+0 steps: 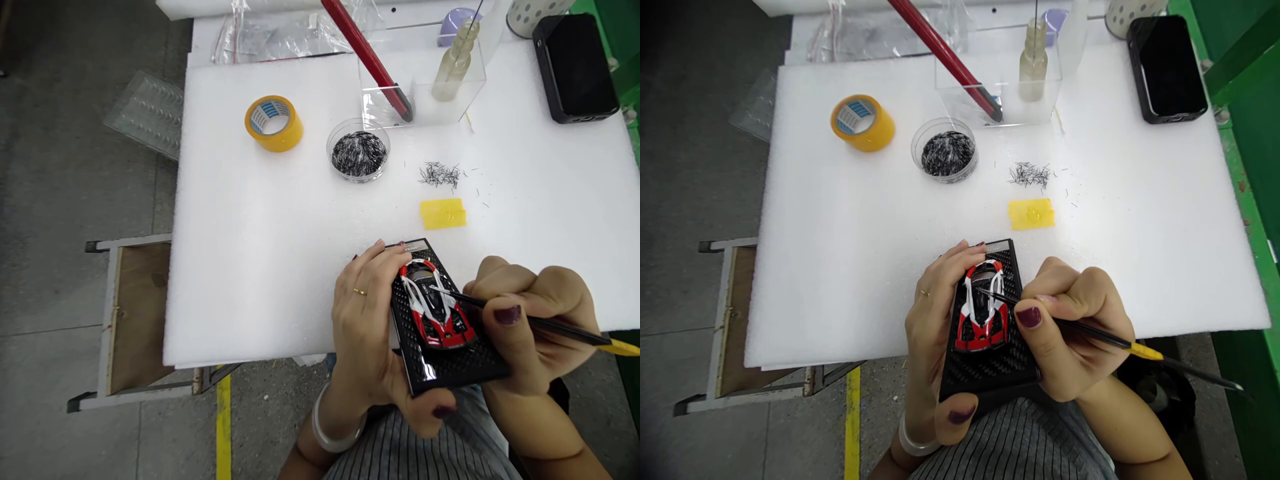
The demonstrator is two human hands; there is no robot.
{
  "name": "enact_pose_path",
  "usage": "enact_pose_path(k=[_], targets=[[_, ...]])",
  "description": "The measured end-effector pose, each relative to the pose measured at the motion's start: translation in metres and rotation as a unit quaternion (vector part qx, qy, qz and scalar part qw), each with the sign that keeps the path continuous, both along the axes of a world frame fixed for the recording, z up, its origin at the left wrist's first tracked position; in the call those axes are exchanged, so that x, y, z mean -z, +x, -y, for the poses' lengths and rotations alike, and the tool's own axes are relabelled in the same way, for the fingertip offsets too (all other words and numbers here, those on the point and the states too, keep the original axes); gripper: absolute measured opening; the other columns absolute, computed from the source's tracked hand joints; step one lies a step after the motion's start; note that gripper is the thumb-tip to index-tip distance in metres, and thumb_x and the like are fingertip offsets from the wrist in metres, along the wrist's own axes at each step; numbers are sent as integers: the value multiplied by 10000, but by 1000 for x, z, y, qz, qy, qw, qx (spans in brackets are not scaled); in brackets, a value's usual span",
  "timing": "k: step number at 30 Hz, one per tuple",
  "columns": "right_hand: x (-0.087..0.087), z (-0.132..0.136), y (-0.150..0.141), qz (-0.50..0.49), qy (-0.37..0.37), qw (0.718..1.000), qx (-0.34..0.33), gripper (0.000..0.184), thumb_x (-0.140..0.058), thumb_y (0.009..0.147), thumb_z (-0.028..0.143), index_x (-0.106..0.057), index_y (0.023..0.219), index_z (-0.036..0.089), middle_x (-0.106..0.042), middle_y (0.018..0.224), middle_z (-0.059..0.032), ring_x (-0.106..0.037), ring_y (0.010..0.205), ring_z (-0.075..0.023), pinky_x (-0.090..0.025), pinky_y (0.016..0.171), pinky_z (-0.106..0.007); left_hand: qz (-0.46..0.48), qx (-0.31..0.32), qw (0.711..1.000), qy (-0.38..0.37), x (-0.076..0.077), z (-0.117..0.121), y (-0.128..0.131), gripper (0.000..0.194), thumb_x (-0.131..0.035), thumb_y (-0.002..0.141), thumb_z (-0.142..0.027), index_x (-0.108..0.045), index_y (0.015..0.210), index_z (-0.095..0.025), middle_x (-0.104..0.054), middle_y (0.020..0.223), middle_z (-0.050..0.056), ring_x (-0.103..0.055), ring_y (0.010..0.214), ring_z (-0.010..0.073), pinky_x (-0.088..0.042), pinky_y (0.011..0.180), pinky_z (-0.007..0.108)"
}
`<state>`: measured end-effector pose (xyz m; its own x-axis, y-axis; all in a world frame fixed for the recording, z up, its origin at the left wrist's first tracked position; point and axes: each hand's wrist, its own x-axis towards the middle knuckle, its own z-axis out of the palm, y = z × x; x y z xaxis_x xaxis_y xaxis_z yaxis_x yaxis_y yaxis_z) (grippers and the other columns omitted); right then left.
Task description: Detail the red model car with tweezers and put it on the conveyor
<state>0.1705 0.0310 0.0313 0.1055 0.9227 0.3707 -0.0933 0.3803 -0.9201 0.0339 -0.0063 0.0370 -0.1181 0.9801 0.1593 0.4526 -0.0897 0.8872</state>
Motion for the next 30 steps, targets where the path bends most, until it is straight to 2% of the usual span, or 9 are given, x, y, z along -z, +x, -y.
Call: enact_pose_path(k=[5, 12, 15, 19, 23, 30], targets=[[-3, 0, -1, -4, 1, 1000, -1, 177, -697, 893, 190, -555, 826, 274, -606, 614, 14, -415, 431, -152, -278, 379, -323, 7, -8, 1000, 3, 1, -1, 1, 745, -371, 942, -812, -621, 1311, -216, -692, 1375, 88, -533, 1412, 328, -374, 1234, 523], [-9, -2, -2, 5, 15, 1000, -2, 188, -679, 885, 140, -551, 806, 253, -610, 623, 22, -418, 432, -142, -281, 428, -361, 10, -4, 1000, -1, -3, 1, 1, 814, -349, 907, -870, -615, 1325, -225, -684, 1384, 93, -523, 1421, 353, -378, 1231, 543], [-8, -1, 0, 5, 17, 1000, -8, 174, -678, 891, 136, -563, 825, 249, -620, 636, 14, -429, 445, -146, -294, 436, -363, 3, 3, 1000, 4, 0, 0, 0, 708, -388, 962, -783, -605, 1342, -226, -679, 1400, 86, -517, 1430, 336, -381, 1228, 523], [-5, -2, 2, 2, 34, 999, -22, 176, -680, 898, 99, -571, 859, 232, -628, 665, 10, -457, 482, -141, -308, 446, -347, -22, -6, 999, 49, 9, -1, 0, 527, -427, 1022, -607, -608, 1343, -230, -695, 1384, 76, -552, 1403, 322, -424, 1178, 505], [-3, -2, 3, -5, 48, 998, -37, 180, -670, 901, 61, -575, 889, 213, -629, 691, 11, -479, 512, -127, -321, 442, -327, -33, -21, 997, 72, 15, -2, 2, 512, -411, 1028, -584, -619, 1329, -225, -714, 1351, 75, -577, 1378, 318, -444, 1153, 491], [-4, -3, 2, -20, 62, 996, -53, 195, -647, 890, 13, -577, 896, 194, -615, 708, 9, -487, 535, -110, -340, 423, -318, -37, -34, 996, 73, 14, -3, 4, 476, -423, 1025, -550, -646, 1274, -211, -730, 1319, 72, -592, 1360, 300, -451, 1142, 471]])
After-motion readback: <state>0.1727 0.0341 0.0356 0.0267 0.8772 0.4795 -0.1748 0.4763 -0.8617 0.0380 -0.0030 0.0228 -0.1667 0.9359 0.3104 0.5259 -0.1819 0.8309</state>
